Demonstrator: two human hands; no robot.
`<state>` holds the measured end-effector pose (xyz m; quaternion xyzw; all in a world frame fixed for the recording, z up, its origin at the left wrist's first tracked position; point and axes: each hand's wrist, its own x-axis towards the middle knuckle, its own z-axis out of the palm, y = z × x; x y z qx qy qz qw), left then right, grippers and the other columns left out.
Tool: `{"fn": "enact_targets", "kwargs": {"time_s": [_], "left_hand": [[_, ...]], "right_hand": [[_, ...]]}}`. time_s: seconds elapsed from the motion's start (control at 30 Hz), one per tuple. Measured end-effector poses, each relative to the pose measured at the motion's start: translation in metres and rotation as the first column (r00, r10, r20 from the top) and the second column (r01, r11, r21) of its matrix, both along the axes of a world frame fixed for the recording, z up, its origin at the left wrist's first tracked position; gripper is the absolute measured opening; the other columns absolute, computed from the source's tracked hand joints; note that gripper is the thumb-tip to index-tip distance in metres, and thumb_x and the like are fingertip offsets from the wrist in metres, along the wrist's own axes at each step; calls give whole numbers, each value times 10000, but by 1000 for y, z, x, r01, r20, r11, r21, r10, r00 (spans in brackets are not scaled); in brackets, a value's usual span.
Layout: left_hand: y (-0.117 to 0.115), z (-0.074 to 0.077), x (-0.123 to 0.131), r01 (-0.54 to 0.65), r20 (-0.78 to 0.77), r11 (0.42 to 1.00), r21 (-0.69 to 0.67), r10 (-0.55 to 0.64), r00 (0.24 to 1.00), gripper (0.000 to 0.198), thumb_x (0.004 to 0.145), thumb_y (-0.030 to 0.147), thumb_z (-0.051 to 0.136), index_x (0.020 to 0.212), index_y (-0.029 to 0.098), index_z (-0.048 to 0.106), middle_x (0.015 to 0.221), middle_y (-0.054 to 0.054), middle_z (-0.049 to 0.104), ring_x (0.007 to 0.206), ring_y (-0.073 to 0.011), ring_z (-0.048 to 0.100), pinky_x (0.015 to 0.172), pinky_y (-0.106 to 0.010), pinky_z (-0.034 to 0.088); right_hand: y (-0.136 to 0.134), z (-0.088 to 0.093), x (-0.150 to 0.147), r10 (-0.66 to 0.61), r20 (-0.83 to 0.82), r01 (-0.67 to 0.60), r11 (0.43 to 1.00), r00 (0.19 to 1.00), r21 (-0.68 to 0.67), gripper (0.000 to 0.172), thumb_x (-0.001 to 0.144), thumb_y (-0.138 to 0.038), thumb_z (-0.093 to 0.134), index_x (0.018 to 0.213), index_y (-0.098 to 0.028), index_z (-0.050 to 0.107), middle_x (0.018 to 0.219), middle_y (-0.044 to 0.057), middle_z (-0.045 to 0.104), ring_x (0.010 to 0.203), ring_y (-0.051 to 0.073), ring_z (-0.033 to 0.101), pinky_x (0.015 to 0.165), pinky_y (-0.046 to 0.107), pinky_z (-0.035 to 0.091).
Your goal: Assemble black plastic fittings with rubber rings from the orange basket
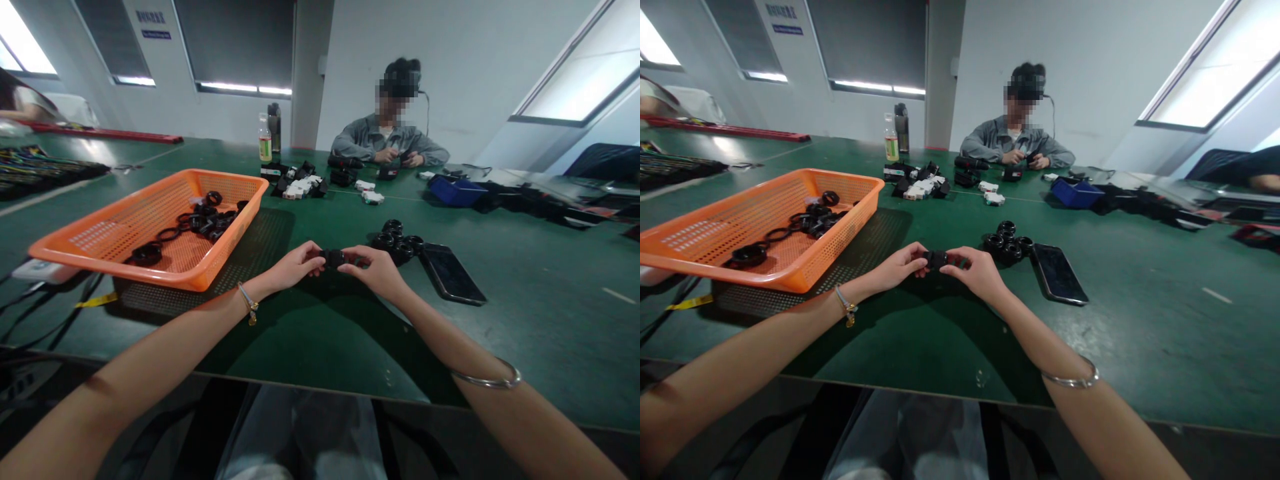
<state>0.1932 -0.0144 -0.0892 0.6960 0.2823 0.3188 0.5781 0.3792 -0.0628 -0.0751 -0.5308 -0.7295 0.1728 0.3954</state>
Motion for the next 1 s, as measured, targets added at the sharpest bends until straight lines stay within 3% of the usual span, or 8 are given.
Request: {"fn": "enact_targets", "kwargs": {"time_s": [0.53,0.73,0.9,1.0], "left_hand": [[-1,1,0,-5,-11,1000,-10,5,1000,120,782,203,544,811,159,437,666,42,533,559,-61,491,585,-217,396],[-1,1,0,-20,-15,1000,0,20,1000,108,789,201,532,803,161,432,666,43,530,552,-61,485,578,-216,390],[-1,2,0,-15,-10,1000,4,15,1000,84,802,190,505,797,159,427,653,47,526,542,-56,482,552,-203,382],[-1,2,0,-7,-8,1000,-2,7,1000,89,810,208,501,793,158,430,638,48,528,542,-56,487,548,-197,382]], "right_hand": [[0,0,1,8,6,-8,999,1000,-37,210,694,-331,634,818,-173,694,798,53,710,657,179,613,593,303,470],[1,-4,0,14,-134,-29,994,991,-106,252,672,-328,641,861,-165,675,808,61,707,724,198,638,673,329,492],[1,-4,-3,22,-259,-56,991,966,-125,434,641,-327,655,1040,-176,583,703,0,652,636,154,602,620,294,482],[0,-2,-5,30,-279,-62,993,960,-105,355,642,-322,652,969,-198,589,643,-31,614,593,132,573,603,278,470]]}}
